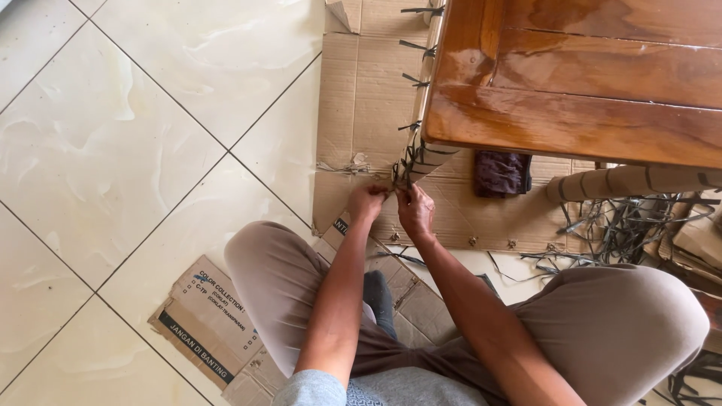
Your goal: Packing a wooden chair using cardboard sheets and plastic straps.
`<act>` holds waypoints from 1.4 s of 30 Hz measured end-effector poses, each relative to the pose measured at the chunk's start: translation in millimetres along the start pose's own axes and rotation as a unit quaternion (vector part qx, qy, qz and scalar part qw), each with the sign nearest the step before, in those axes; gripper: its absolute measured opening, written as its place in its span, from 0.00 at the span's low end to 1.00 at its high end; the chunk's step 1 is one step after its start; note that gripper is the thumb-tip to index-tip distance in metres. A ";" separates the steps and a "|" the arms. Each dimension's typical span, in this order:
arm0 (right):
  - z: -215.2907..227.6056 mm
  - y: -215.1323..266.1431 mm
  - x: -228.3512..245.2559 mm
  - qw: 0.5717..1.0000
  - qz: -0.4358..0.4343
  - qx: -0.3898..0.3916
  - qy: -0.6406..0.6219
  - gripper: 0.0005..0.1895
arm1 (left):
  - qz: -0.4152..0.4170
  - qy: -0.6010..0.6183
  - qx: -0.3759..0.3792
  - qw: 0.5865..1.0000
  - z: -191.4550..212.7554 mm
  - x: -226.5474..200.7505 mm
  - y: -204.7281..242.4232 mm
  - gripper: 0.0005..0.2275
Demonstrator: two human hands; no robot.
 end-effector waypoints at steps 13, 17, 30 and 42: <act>-18.1 -0.6 11.3 0.985 0.100 0.092 0.106 0.05 | -0.047 -0.064 0.016 0.997 8.9 -27.7 14.8 0.12; -26.2 4.3 -4.5 0.989 0.084 0.073 0.099 0.05 | 0.089 0.172 -0.007 0.981 4.0 -11.7 19.5 0.16; -35.2 10.0 -48.6 0.976 -0.165 0.122 0.077 0.11 | 0.243 0.312 0.070 0.916 -42.7 12.2 7.8 0.09; -43.9 23.8 -67.9 0.928 -0.358 0.090 -0.054 0.05 | 0.265 0.326 0.088 0.903 -30.7 8.1 21.0 0.08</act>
Point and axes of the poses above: each hand's wrist, its own y-axis away from the middle knuckle, its own z-axis out of the back of the hand, x = y × z, the point moved 10 cm from there along -y, towards the middle knuckle, and after that the axes turned 7 degrees about -x, right-handed, at the moved point
